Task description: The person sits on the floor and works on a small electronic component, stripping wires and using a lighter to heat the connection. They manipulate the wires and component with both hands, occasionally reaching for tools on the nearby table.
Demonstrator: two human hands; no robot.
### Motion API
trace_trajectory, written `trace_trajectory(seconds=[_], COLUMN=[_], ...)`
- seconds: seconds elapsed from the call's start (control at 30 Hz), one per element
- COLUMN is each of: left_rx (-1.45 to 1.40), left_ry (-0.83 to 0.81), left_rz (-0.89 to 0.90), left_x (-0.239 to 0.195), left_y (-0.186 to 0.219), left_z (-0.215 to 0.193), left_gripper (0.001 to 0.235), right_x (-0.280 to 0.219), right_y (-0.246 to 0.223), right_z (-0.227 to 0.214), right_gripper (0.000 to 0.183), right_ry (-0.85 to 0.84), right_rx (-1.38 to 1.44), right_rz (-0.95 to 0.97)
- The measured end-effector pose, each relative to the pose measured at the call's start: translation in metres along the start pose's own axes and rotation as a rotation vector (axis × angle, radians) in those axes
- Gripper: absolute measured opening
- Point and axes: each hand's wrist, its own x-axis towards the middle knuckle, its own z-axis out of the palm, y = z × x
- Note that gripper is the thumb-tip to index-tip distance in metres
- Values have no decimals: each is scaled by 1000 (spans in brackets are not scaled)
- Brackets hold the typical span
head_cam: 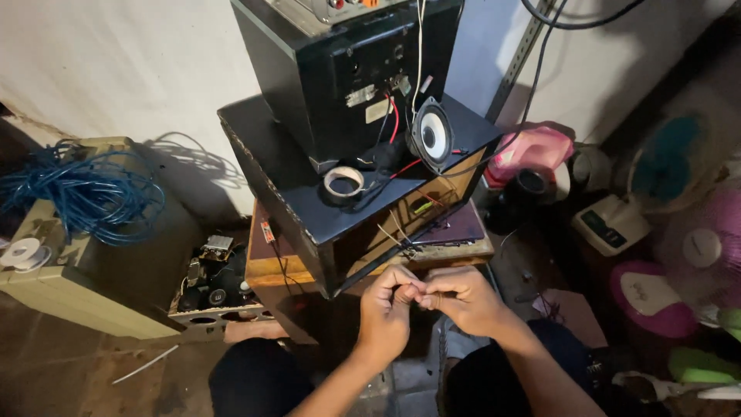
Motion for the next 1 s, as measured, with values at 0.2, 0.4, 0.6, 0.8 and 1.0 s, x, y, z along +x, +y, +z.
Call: trace_trajectory(seconds=[0.2,0.4,0.6,0.8,1.0], left_rx=[3,-39,171,170,-61], left_ry=[-29,-15,10,1,-46], left_rz=[35,123,136,183,-8], left_x=[-7,-1,1,3,-3], left_y=[3,46,33,32,25], left_z=[5,-2,2,3,1], left_gripper=[22,27,20,17,27], right_x=[-4,-13,-14,-8,-6], right_y=[-3,-6,-25,-20,-36], right_z=[-18,-45,-14,-5,-12], right_gripper=[13,19,20,11,22], right_ry=[-94,66,-8,35,-18], right_rx=[-81,-80,49,67,29], right_rz=[17,67,110,18,42])
